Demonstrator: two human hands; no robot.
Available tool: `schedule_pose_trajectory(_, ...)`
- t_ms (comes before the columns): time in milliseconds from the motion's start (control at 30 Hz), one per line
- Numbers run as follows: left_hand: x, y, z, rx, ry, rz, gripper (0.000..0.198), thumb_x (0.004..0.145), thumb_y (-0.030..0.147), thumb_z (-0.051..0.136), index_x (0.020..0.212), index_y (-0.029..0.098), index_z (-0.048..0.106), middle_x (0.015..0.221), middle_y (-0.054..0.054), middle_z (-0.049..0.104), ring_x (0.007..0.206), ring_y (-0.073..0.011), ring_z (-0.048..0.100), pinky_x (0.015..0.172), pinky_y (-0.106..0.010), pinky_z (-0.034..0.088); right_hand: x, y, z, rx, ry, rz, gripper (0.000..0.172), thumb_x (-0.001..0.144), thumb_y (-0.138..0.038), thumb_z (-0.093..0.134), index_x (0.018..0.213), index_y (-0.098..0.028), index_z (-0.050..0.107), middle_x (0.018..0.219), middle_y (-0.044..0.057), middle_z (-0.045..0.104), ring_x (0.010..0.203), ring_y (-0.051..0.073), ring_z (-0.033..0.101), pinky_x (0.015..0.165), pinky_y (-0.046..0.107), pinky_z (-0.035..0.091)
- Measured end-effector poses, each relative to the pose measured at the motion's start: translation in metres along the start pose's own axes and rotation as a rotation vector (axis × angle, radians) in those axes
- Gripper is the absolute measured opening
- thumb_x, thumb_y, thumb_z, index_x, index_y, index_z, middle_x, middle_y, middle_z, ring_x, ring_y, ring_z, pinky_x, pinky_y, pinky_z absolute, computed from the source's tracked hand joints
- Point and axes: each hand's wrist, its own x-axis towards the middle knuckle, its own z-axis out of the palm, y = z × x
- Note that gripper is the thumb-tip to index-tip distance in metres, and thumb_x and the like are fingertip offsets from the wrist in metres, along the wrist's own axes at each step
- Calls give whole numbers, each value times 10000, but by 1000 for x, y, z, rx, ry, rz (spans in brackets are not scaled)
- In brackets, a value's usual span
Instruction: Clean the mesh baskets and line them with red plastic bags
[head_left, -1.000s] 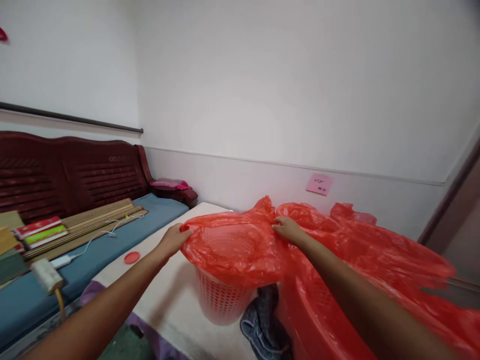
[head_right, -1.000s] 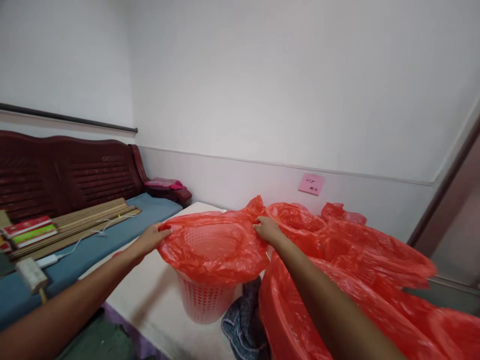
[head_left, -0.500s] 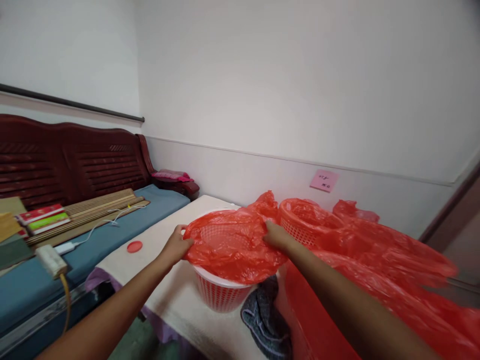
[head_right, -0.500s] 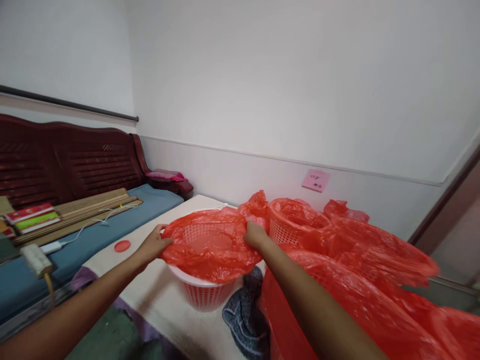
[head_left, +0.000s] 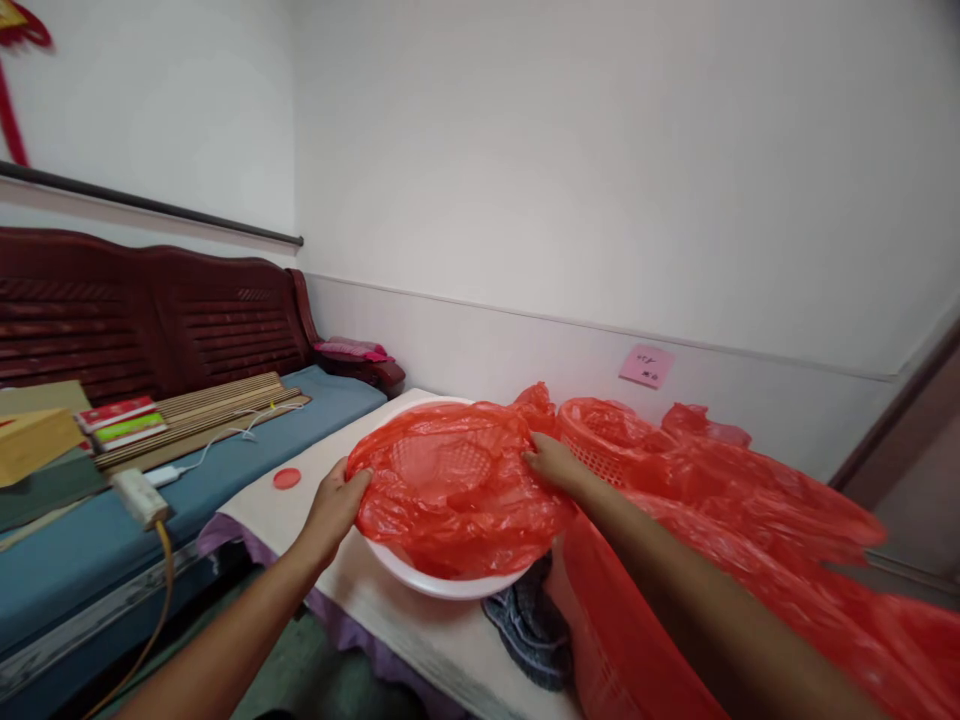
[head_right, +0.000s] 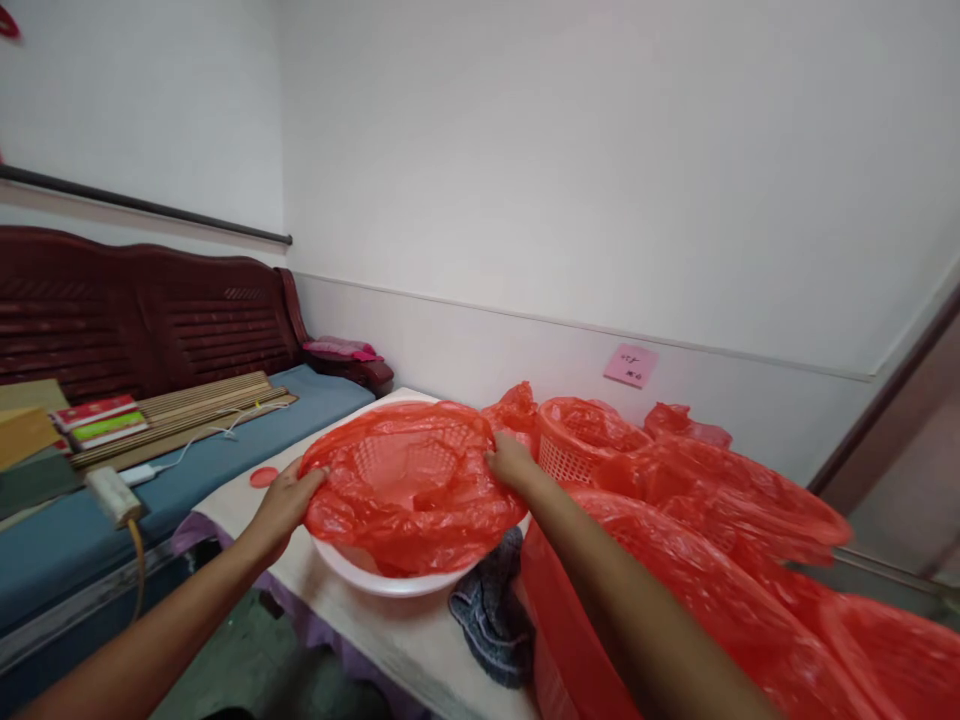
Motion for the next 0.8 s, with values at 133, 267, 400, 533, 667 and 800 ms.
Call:
schedule_pose_trajectory(133,-5,-10,3,27,-5,-129,246,761,252,551,988,176,610,791,-35,693,604,-161,629,508,-252,471,-9,1,7,-31,-32,-6,208,869,-258,595,1025,-124,624,1053,103,692,938,198,651,855,389,508)
schedule_pose_trajectory(267,6,-5,15,43,-53,-289,214,809,278,571,990,167,603,732,-13,669,562,-149,620,509,-284,501,-18,-18,-13,-8,124,-91,342,889,-259,494,1174,-83,564,1223,226,620,1129,294,591,936,433,442)
schedule_pose_trajectory(400,29,7,27,63,-67,-376,245,875,374,588,981,154,609,772,2,648,634,-119,616,591,-290,535,-37,-55,-24,72,119,-353,358,890,-350,496,1170,-154,603,1242,133,648,1135,226,591,971,342,426)
schedule_pose_trajectory(533,40,15,23,59,-109,-369,248,874,391,589,935,156,642,786,-10,671,669,-128,630,601,-286,533,-53,-67,1,91,-9,-506,435,715,-149,622,1148,-192,624,1201,74,681,1064,189,620,892,281,458)
schedule_pose_trajectory(667,38,11,-2,20,-106,-371,275,829,423,600,917,170,662,786,-38,703,646,-154,651,583,-291,546,-67,-57,28,117,114,-428,224,690,-32,476,805,-184,594,845,43,654,797,171,585,711,286,428)
schedule_pose_trajectory(800,32,4,-22,-48,-27,-379,197,845,361,550,892,182,617,763,-17,669,625,-130,645,581,-258,546,-96,-54,51,145,241,-401,174,778,-71,461,870,-183,555,907,62,574,845,194,527,752,326,415)
